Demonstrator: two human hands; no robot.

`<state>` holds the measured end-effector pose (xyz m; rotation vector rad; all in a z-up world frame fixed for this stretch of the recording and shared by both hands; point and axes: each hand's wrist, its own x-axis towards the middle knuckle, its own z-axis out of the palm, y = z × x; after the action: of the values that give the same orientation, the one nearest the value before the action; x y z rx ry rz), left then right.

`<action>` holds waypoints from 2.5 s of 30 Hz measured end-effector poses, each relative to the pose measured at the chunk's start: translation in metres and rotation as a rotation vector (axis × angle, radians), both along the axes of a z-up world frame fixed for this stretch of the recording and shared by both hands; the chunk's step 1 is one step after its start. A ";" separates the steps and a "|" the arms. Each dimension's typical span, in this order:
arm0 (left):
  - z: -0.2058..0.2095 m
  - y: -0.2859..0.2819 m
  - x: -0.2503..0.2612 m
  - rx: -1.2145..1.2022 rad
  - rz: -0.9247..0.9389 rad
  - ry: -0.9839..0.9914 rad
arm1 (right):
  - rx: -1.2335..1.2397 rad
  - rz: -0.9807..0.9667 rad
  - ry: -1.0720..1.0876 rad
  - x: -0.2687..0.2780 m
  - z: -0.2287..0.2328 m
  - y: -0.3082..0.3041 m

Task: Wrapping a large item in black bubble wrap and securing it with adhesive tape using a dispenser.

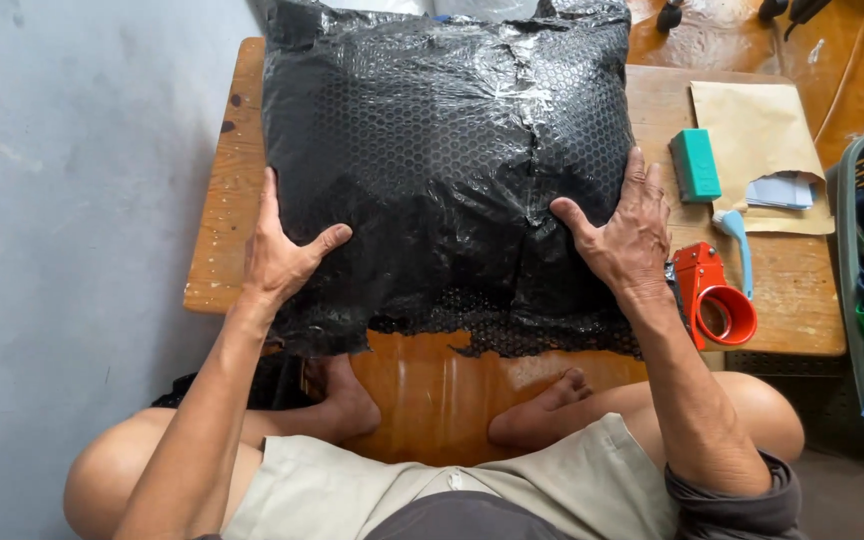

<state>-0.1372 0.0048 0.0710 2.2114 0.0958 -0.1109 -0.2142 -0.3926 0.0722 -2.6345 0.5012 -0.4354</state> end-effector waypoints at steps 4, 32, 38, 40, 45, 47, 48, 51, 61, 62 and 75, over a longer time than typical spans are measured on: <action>-0.008 0.006 -0.011 0.049 -0.027 -0.118 | -0.145 0.060 -0.253 -0.011 -0.014 0.013; -0.085 -0.168 -0.126 -0.713 -0.093 0.202 | -0.347 0.530 -0.687 -0.085 -0.053 0.023; -0.061 -0.188 -0.119 -1.300 0.315 0.588 | -0.634 0.547 -0.615 -0.095 -0.058 0.028; -0.063 -0.192 -0.117 -1.371 0.364 0.603 | -0.713 0.496 -0.636 -0.092 -0.063 0.030; -0.052 -0.194 -0.115 -1.401 0.335 0.590 | -0.705 0.528 -0.662 -0.086 -0.061 0.028; -0.059 -0.194 -0.117 -1.413 0.324 0.602 | -0.686 0.552 -0.650 -0.091 -0.054 0.029; -0.063 -0.194 -0.118 -1.423 0.319 0.614 | -0.663 0.579 -0.638 -0.094 -0.050 0.030; -0.084 -0.201 -0.121 -1.366 0.310 0.550 | -0.670 0.575 -0.643 -0.093 -0.042 0.034; -0.098 -0.204 -0.131 -1.371 0.207 0.517 | -0.629 0.583 -0.628 -0.097 -0.047 0.022; -0.093 -0.203 -0.132 -1.394 0.210 0.548 | -0.559 0.610 -0.634 -0.099 -0.047 0.022; -0.111 -0.206 -0.138 -1.367 0.171 0.553 | -0.388 0.661 -0.640 -0.106 -0.034 0.042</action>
<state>-0.2755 -0.2012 -0.0405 0.7625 0.3809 -0.5155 -0.3201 -0.3510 0.0386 -2.5821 -0.6923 -1.1582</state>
